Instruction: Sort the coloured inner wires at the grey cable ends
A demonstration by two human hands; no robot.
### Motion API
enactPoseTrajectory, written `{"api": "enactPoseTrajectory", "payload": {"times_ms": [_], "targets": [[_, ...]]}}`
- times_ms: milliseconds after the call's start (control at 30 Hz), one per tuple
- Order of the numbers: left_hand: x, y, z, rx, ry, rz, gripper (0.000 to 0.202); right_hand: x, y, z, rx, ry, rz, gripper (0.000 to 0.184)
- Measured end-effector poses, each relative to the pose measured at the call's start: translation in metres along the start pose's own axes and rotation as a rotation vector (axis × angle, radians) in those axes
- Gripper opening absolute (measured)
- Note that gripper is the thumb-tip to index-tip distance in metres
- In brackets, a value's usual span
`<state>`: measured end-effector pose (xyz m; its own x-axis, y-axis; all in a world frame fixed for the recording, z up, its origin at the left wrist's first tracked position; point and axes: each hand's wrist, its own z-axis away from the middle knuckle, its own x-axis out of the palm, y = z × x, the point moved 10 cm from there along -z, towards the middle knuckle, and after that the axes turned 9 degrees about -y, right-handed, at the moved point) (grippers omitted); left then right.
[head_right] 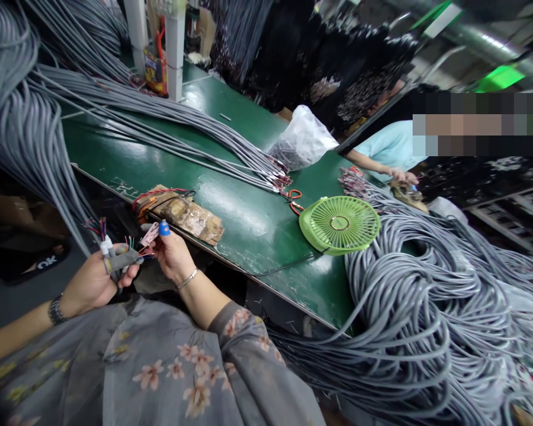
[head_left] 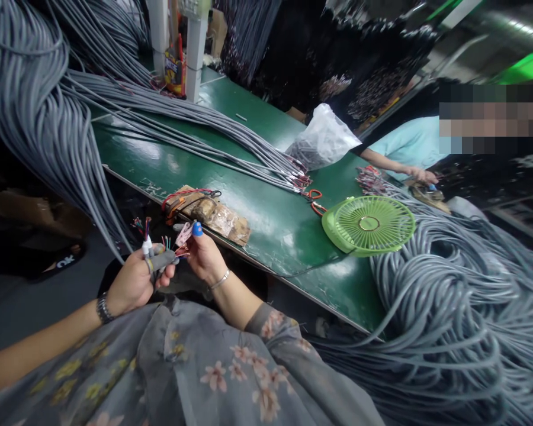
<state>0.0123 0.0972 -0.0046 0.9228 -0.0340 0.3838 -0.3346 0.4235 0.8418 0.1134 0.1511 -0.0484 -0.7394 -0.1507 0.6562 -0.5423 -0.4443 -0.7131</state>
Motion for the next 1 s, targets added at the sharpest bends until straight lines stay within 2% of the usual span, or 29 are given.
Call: {"api": "enactPoseTrajectory", "payload": {"times_ms": [200, 367, 467, 600, 733, 867, 1000], "targets": [[-0.003, -0.01, -0.004, -0.035, 0.013, -0.031, 0.037, -0.002, -0.001, 0.001, -0.04, 0.054, -0.011, 0.047], [-0.002, -0.007, 0.002, -0.026, -0.002, -0.039, 0.035, 0.003, 0.001, 0.004, 0.049, 0.024, -0.055, 0.058], [-0.003, -0.006, 0.007, -0.018, -0.004, -0.041, 0.037, 0.007, 0.002, 0.007, 0.101, -0.012, -0.063, 0.057], [-0.012, -0.001, 0.013, 0.047, 0.082, -0.013, 0.039, 0.008, -0.005, 0.009, 0.048, 0.001, -0.038, 0.044], [-0.017, 0.003, 0.012, 0.084, 0.149, 0.007, 0.037, 0.003, -0.006, 0.011, 0.007, 0.028, 0.03, 0.045], [-0.014, 0.004, 0.008, 0.079, 0.153, 0.007, 0.032, -0.007, -0.017, 0.014, -0.132, 0.101, 0.174, 0.05], [-0.012, 0.004, 0.004, 0.084, 0.166, -0.021, 0.028, 0.002, -0.008, 0.007, -0.042, 0.007, 0.081, 0.051]]}}
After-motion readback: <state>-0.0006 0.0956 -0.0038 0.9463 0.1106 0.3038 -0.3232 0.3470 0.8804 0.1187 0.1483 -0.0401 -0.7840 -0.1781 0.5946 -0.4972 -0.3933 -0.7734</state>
